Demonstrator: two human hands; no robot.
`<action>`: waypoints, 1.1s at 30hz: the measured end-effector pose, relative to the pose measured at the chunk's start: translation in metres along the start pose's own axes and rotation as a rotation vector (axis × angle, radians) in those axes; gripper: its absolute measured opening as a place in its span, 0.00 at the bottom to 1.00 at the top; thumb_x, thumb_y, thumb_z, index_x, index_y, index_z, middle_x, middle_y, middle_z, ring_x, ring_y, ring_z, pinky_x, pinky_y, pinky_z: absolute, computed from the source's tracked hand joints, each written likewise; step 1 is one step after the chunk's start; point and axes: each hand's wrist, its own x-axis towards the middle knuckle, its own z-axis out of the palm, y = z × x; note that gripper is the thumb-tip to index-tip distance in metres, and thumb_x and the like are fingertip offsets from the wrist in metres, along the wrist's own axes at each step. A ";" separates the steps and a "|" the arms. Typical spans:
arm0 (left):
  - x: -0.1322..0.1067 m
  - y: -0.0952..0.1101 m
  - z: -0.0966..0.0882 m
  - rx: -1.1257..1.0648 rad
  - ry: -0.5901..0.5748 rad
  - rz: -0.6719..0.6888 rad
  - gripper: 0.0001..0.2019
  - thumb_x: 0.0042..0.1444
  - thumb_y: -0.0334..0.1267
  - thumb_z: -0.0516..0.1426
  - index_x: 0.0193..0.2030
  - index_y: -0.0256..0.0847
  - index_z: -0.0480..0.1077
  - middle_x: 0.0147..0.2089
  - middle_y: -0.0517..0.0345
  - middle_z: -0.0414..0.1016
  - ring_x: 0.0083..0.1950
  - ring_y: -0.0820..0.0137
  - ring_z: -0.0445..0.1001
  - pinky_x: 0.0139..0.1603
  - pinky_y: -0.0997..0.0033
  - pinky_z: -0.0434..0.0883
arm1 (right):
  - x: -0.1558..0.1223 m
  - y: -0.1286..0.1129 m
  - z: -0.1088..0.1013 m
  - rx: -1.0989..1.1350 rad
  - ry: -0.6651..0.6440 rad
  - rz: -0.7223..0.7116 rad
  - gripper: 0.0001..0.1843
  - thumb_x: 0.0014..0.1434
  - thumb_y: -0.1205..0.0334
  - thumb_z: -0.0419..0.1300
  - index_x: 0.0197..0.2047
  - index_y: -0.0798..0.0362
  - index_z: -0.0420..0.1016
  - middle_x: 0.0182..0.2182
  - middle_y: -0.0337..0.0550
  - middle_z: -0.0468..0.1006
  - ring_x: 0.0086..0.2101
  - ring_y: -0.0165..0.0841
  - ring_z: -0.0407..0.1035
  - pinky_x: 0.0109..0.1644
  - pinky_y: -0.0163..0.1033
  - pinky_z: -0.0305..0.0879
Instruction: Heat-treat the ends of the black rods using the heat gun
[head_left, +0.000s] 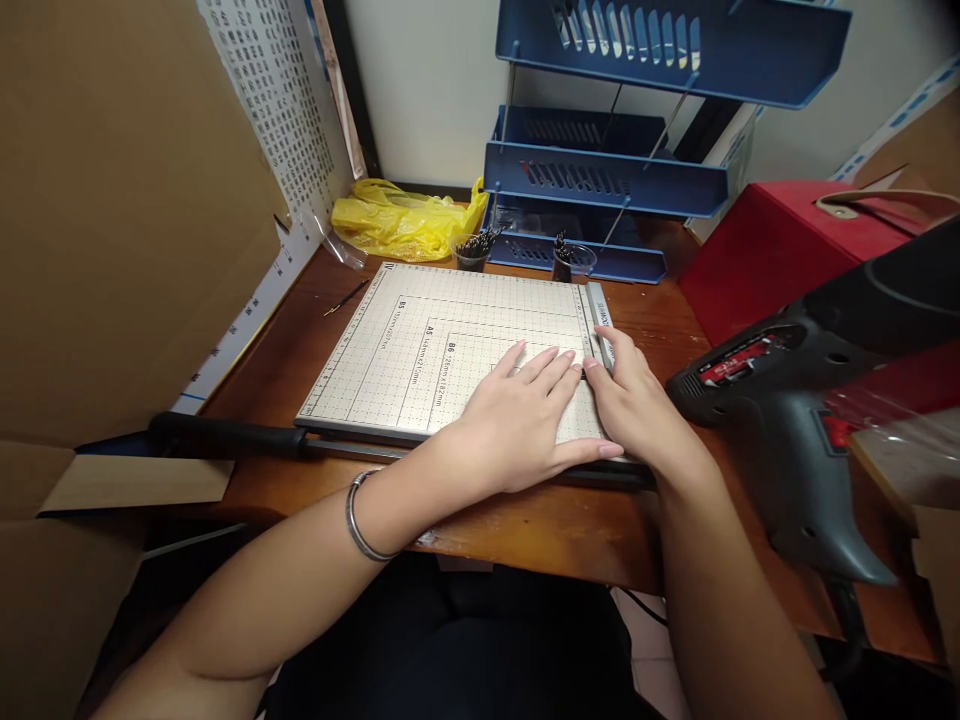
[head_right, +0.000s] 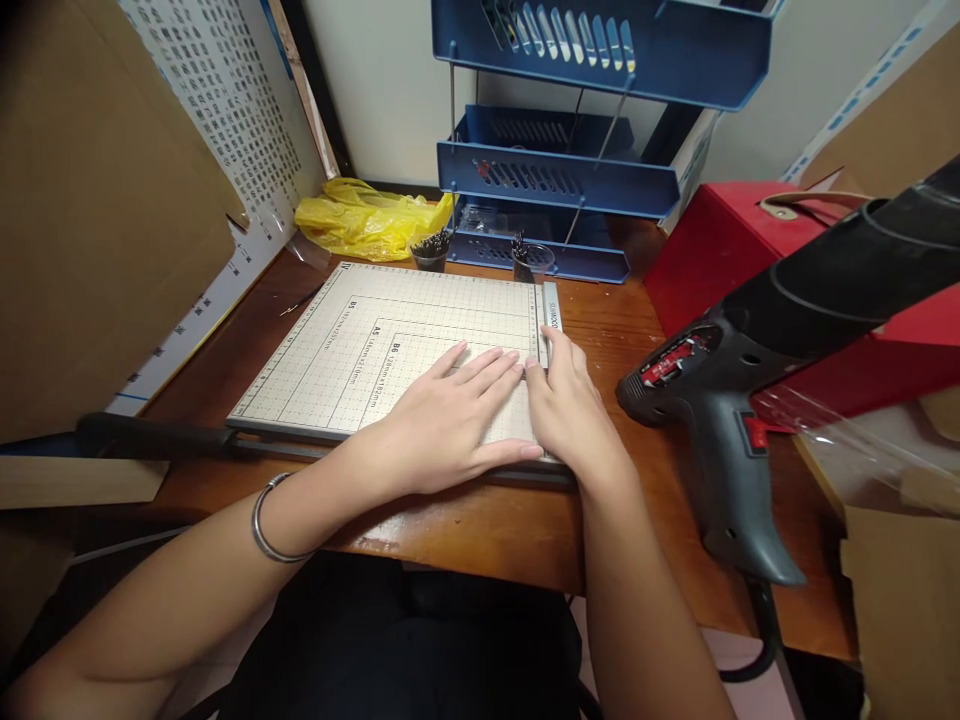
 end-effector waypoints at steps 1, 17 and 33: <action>0.000 0.000 0.000 -0.005 0.002 0.000 0.47 0.69 0.68 0.41 0.78 0.26 0.48 0.80 0.41 0.47 0.81 0.56 0.45 0.81 0.48 0.39 | 0.000 0.000 0.000 0.002 0.002 -0.003 0.31 0.70 0.46 0.47 0.71 0.50 0.57 0.69 0.60 0.62 0.70 0.51 0.56 0.71 0.65 0.55; -0.007 -0.040 -0.032 0.011 0.185 -0.195 0.21 0.65 0.47 0.62 0.59 0.37 0.74 0.72 0.44 0.67 0.74 0.50 0.64 0.78 0.38 0.46 | 0.001 -0.007 -0.001 -0.025 -0.025 0.048 0.35 0.70 0.48 0.46 0.73 0.57 0.54 0.72 0.63 0.58 0.71 0.52 0.54 0.72 0.65 0.54; 0.002 -0.036 -0.021 0.041 0.225 -0.188 0.11 0.68 0.35 0.56 0.44 0.42 0.82 0.47 0.52 0.85 0.53 0.59 0.82 0.77 0.43 0.49 | 0.000 -0.008 -0.002 -0.038 -0.020 0.061 0.34 0.69 0.47 0.47 0.73 0.55 0.56 0.71 0.60 0.60 0.69 0.52 0.57 0.72 0.63 0.55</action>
